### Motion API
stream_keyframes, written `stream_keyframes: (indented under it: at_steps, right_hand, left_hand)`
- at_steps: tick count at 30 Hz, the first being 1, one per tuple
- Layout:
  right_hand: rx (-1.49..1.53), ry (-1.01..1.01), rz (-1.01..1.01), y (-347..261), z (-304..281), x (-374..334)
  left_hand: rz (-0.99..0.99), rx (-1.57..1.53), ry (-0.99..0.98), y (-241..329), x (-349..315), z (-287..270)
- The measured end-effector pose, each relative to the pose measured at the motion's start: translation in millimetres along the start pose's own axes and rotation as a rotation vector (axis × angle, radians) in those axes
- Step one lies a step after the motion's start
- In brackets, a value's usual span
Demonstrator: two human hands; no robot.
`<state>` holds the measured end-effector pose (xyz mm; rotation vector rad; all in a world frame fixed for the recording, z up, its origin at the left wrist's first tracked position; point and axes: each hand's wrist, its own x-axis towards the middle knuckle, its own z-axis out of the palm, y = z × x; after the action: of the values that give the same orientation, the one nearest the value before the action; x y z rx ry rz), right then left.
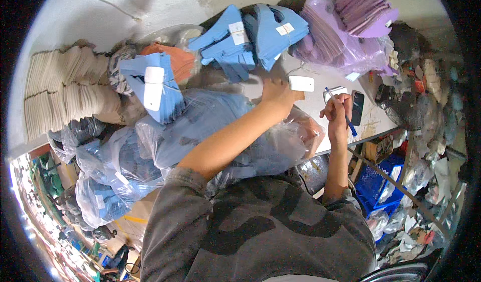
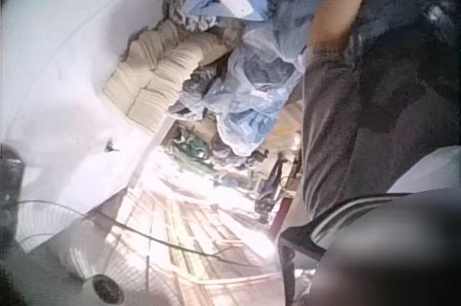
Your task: The person picks up a plastic bag of blue gloves from a crate, places it on a table, and writes on a white tag attached to the bag using a pen. They then move the labeled bag aside and repeat the process with another bag.
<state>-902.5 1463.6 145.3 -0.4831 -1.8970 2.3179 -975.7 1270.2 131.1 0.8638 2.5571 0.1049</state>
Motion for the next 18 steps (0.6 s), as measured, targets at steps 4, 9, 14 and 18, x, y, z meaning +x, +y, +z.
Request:
stream_keyframes:
  at_steps: [4,9,14,18]
  right_hand:
    - [0.129,-0.018,0.107,25,-23,2]
    - [0.138,-0.006,0.199,41,-32,11]
    - [0.007,-0.105,0.285,41,-22,6]
    - [0.045,-0.143,0.331,41,-13,2]
  left_hand:
    - [0.077,-0.001,0.172,0,31,34]
    - [0.032,-0.139,0.278,-6,23,43]
    - [0.117,-0.710,0.215,-4,10,28]
    - [0.269,-0.641,0.200,-2,9,27]
